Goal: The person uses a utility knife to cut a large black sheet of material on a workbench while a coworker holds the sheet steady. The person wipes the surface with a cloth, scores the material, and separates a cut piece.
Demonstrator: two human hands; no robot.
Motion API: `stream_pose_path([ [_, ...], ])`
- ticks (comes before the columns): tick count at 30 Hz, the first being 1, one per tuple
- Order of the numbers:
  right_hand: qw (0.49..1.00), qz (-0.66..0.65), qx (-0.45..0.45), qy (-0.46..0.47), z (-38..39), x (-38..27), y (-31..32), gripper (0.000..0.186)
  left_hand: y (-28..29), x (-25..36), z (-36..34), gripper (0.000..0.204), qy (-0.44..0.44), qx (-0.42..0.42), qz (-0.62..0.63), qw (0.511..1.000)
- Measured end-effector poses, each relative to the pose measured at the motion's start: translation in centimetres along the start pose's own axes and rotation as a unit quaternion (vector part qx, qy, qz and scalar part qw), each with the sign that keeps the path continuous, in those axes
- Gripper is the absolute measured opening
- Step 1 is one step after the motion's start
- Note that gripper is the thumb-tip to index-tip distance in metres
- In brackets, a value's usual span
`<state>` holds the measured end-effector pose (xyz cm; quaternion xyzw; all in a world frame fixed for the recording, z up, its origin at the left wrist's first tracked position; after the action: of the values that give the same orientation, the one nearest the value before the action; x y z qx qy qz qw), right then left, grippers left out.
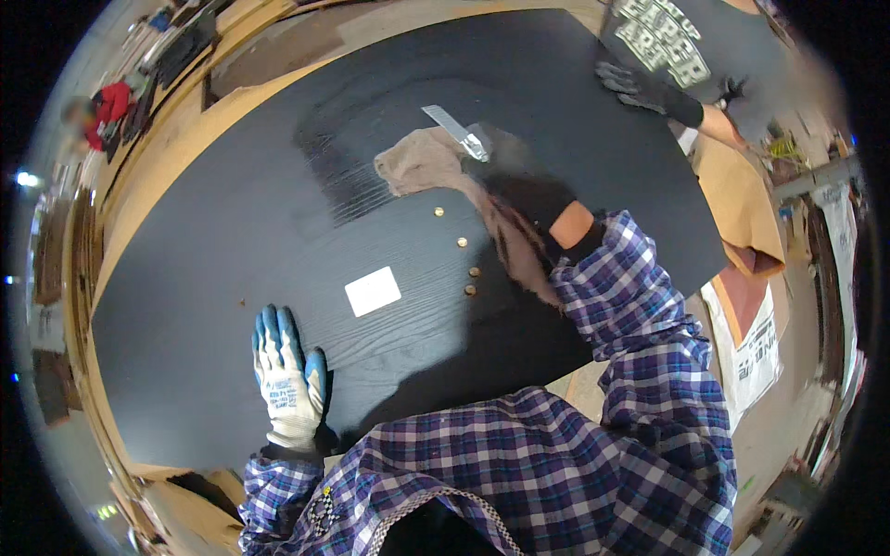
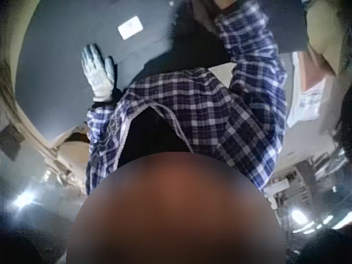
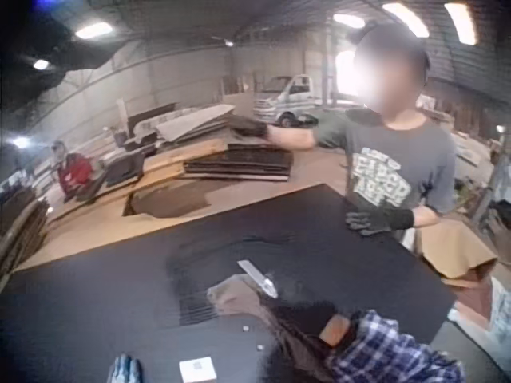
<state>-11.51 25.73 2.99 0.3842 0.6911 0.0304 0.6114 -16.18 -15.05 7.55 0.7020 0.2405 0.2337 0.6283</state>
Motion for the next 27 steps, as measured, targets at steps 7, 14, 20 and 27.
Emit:
stream_pose_path([
  [7, 0.96, 0.217, -0.15, -0.097, 9.5, -3.1, 4.0, 0.029, -0.9, -0.2, 0.3, 0.062, -0.001, -0.002, -0.013, 1.0],
  [14, 0.962, -0.075, -0.244, -0.1, 21.4, -7.4, 6.7, 0.049, 0.4, 0.5, -0.4, 0.058, -0.033, -0.019, 0.02, 0.999],
  [20, 0.987, 0.021, -0.128, -0.095, 24.9, -9.0, 14.1, 0.056, -0.9, 6.2, -7.7, 0.063, -0.214, 0.037, 0.115, 0.969],
  [27, 0.972, 0.09, 0.156, -0.148, 17.6, -9.7, 12.3, 0.041, -3.0, 15.1, -10.4, 0.069, -0.443, -0.059, 0.174, 0.878],
])
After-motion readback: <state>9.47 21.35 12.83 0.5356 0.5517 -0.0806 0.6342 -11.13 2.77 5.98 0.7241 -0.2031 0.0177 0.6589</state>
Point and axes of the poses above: each hand's wrist, its own z-axis away from the middle knuckle, its own y-axis out of the back of the hand, x = y × z, the point moved 2 cm from there along -z, towards the middle knuckle, and after that the axes turned 2 degrees about -y, right-handed, at the moved point
